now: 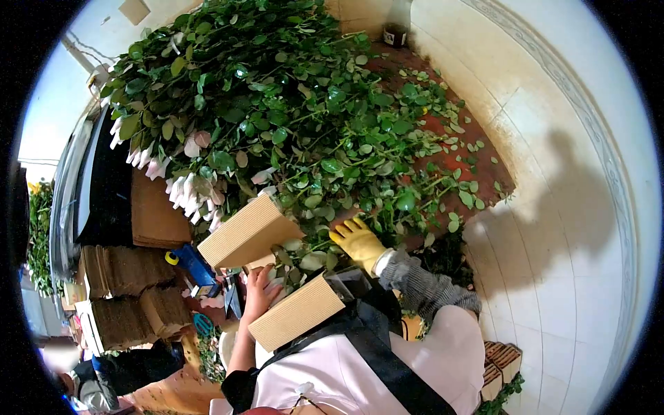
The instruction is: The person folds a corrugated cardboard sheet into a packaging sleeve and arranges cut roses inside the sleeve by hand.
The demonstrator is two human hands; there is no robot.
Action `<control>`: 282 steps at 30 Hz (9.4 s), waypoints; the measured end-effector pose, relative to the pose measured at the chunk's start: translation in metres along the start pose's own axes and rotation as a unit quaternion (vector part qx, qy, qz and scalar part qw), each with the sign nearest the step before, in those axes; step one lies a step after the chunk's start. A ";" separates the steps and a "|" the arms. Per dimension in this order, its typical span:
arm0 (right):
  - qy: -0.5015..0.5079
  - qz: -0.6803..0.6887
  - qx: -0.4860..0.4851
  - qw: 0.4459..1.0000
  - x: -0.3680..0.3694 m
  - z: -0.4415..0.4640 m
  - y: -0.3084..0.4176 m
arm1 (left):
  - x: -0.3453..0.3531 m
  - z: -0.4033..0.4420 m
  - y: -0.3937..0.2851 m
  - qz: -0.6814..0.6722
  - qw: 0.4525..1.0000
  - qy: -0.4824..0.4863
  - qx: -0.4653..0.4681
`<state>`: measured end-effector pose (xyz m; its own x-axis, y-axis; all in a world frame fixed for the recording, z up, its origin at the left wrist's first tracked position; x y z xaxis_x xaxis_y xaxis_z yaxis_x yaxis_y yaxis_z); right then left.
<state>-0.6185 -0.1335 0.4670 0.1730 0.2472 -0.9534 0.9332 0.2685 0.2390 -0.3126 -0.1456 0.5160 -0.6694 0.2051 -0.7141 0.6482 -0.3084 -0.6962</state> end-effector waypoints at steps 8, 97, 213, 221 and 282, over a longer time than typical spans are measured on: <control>-0.151 0.030 -0.023 0.988 -0.091 0.007 0.011 | 0.002 -0.004 0.008 0.006 1.000 -0.011 -0.005; -0.119 -0.078 0.151 0.978 -0.093 -0.040 -0.029 | 0.002 -0.002 0.026 -0.539 0.767 0.217 -0.272; -0.495 -0.132 -0.242 0.824 -0.356 0.127 0.122 | -0.003 -0.013 0.016 -0.009 0.997 -0.020 0.074; -0.150 -0.102 -0.157 0.971 -0.136 0.049 0.055 | -0.013 -0.010 -0.004 0.041 0.996 0.034 0.068; -0.214 -0.218 0.106 0.946 -0.224 0.271 -0.039 | -0.005 -0.005 0.015 -0.020 0.999 -0.046 -0.006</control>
<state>-0.6086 -0.4520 0.6213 -0.1741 -0.2555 -0.9510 0.9796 0.0534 -0.1936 -0.2979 -0.1469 0.5087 -0.7244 0.1309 -0.6769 0.6249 -0.2899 -0.7249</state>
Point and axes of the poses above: each hand's wrist, its own z-axis towards the middle knuckle, its own x-axis out of the palm, y = z × x, the point moved 7 cm from there along z, towards the middle knuckle, and after that the axes turned 7 degrees about -y, right-handed, at the moved point
